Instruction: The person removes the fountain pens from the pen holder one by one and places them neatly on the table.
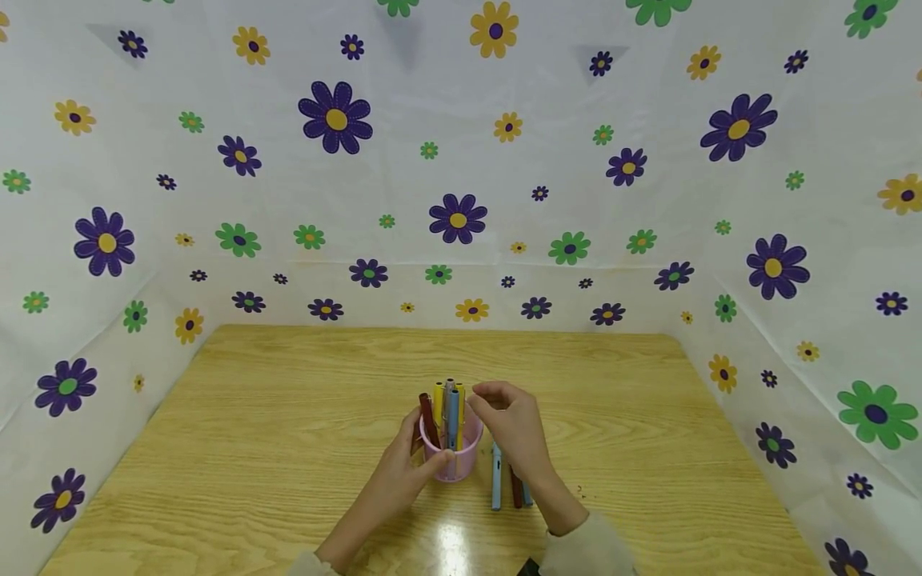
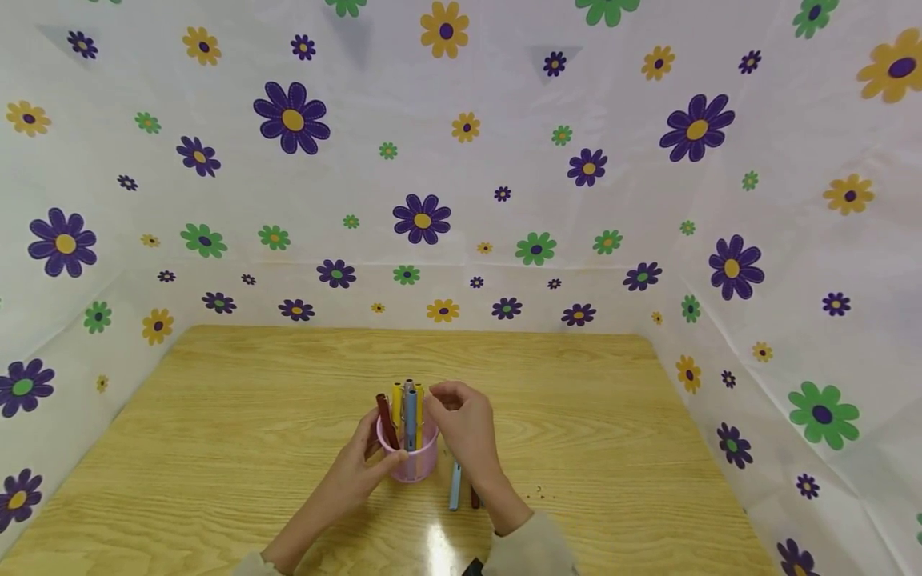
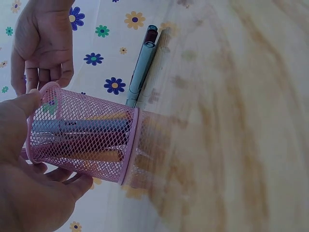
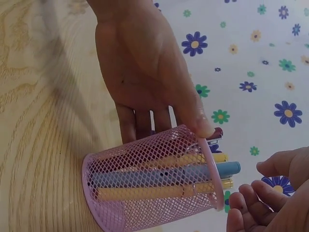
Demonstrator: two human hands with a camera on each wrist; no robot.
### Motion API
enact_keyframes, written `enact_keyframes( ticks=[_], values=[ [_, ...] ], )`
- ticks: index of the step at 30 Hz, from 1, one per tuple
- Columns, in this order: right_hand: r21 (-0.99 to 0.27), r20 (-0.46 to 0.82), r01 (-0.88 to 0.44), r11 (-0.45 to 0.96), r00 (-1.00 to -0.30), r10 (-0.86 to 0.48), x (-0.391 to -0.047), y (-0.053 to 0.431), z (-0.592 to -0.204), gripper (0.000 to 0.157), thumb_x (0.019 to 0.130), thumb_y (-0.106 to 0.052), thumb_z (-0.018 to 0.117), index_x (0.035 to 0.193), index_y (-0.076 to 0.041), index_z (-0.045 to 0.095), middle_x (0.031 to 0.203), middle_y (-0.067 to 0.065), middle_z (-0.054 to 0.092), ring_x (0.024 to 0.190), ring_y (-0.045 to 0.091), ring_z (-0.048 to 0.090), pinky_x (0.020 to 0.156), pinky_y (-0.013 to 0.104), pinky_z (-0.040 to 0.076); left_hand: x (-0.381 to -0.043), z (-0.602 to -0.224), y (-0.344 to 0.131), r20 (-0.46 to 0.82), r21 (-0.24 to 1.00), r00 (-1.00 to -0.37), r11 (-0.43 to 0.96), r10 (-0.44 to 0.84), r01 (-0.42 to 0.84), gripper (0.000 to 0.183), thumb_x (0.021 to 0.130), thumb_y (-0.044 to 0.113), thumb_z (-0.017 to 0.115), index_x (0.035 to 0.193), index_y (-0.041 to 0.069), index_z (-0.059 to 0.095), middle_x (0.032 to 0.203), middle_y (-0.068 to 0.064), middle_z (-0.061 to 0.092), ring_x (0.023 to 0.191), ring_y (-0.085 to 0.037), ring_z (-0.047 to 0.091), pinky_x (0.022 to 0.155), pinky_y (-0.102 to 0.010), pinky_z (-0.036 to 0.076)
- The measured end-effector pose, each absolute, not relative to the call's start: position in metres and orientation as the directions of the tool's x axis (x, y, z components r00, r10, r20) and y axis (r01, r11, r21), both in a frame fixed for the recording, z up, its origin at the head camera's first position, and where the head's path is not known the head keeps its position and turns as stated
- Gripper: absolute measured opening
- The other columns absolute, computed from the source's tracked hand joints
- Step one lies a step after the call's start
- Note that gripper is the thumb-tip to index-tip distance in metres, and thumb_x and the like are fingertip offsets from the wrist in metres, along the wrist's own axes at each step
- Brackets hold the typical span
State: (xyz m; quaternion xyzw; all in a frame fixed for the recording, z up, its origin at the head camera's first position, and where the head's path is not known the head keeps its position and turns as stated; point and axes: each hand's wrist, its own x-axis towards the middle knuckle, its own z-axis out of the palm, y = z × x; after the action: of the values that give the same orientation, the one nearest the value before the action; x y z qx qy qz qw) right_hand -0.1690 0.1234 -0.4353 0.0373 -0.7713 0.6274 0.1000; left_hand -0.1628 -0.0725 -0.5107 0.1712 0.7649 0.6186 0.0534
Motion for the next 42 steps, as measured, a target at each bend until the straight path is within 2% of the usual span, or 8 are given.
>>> enact_keyframes(
  ticks=[15,25,34,38,42],
  values=[
    [-0.897,0.284,-0.231,0.376,-0.955,0.090,-0.174,0.104,-0.449,0.018,0.091,-0.010,0.079,0.104,0.002,0.076,0.090,0.007,0.074,0.081,0.018,0.065,0.062,0.021,0.054,-0.162,-0.507,-0.072,0.117,0.966,-0.928,0.177,0.353,0.189,0.086,0.102,0.023,0.069,0.163,0.000,0.013,0.162,-0.028,0.031,0.148,-0.045,0.033,0.118,-0.059,0.033],
    [-0.844,0.316,-0.238,0.480,-0.945,0.087,-0.175,0.097,-0.455,0.026,0.089,-0.018,0.084,0.104,0.002,0.076,0.090,0.005,0.074,0.077,0.014,0.064,0.064,0.023,0.056,-0.161,-0.509,-0.074,0.115,0.963,-0.925,0.186,0.363,0.193,0.088,0.102,0.026,0.068,0.164,0.001,0.010,0.163,-0.027,0.027,0.149,-0.045,0.031,0.118,-0.060,0.032],
    [-0.786,0.359,-0.257,0.562,-0.930,0.077,-0.177,0.091,-0.458,0.025,0.084,-0.019,0.089,0.097,-0.001,0.076,0.086,0.004,0.072,0.072,0.012,0.063,0.059,0.023,0.054,-0.160,-0.508,-0.073,0.115,0.966,-0.934,0.183,0.338,0.185,0.088,0.101,0.025,0.071,0.164,0.002,0.013,0.163,-0.026,0.029,0.148,-0.044,0.033,0.120,-0.058,0.031],
    [-0.773,0.375,-0.266,0.575,-0.924,0.077,-0.178,0.090,-0.460,0.024,0.084,-0.020,0.088,0.095,-0.002,0.077,0.085,0.003,0.072,0.071,0.011,0.062,0.056,0.023,0.052,-0.161,-0.508,-0.073,0.114,0.965,-0.937,0.187,0.331,0.184,0.089,0.100,0.025,0.072,0.164,0.002,0.014,0.163,-0.026,0.030,0.148,-0.043,0.034,0.119,-0.058,0.032],
    [-0.804,0.356,-0.266,0.531,-0.932,0.071,-0.177,0.092,-0.459,0.023,0.087,-0.019,0.085,0.096,0.000,0.077,0.086,0.004,0.072,0.068,0.010,0.058,0.052,0.021,0.049,-0.162,-0.509,-0.073,0.120,0.961,-0.932,0.196,0.341,0.196,0.090,0.101,0.026,0.071,0.164,0.001,0.011,0.163,-0.027,0.029,0.148,-0.043,0.033,0.120,-0.057,0.032]
  ],
)
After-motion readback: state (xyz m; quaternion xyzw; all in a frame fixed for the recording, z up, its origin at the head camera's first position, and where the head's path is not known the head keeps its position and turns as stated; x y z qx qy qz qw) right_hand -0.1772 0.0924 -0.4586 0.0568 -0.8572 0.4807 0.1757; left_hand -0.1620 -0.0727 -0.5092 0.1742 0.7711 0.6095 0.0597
